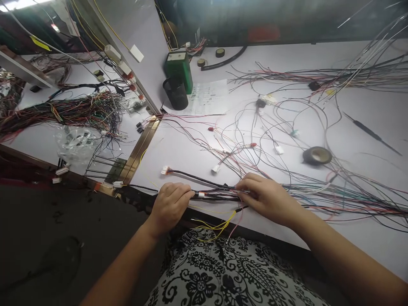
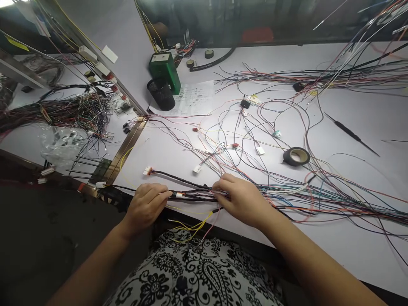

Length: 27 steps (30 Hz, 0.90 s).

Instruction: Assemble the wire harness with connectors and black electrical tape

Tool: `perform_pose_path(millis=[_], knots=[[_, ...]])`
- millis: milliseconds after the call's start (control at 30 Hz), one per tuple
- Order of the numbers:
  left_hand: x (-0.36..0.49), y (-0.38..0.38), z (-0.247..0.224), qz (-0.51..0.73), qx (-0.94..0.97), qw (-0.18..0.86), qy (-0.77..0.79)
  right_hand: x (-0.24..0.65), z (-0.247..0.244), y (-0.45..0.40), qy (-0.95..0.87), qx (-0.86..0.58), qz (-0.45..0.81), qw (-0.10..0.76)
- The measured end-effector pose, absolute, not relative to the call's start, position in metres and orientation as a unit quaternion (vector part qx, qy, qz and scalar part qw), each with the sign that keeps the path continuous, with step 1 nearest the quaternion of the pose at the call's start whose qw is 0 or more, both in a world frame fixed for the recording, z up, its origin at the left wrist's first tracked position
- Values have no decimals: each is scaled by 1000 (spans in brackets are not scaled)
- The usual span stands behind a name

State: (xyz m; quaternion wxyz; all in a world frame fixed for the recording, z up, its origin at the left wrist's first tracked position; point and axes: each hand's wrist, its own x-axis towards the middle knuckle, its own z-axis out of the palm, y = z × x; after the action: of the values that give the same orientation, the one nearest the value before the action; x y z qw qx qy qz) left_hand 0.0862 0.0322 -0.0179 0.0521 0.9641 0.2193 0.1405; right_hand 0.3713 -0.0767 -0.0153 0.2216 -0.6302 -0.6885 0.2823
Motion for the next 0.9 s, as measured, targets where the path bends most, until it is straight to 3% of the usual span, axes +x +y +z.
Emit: perform_pose_path(millis=[133, 200, 533, 700, 900], knots=[[86, 30, -15, 170, 960, 35, 220, 355, -19, -70, -734, -625, 231, 131], [85, 27, -15, 178, 957, 30, 227, 350, -26, -68, -728, -632, 230, 133], [77, 12, -36, 181, 939, -1, 293, 365, -30, -74, -458, -678, 488, 304], [80, 12, -33, 142, 927, 60, 342, 365, -32, -77, -406, -671, 529, 325], [65, 8, -33, 135, 906, 82, 392, 368, -36, -77, -300, -619, 583, 433]])
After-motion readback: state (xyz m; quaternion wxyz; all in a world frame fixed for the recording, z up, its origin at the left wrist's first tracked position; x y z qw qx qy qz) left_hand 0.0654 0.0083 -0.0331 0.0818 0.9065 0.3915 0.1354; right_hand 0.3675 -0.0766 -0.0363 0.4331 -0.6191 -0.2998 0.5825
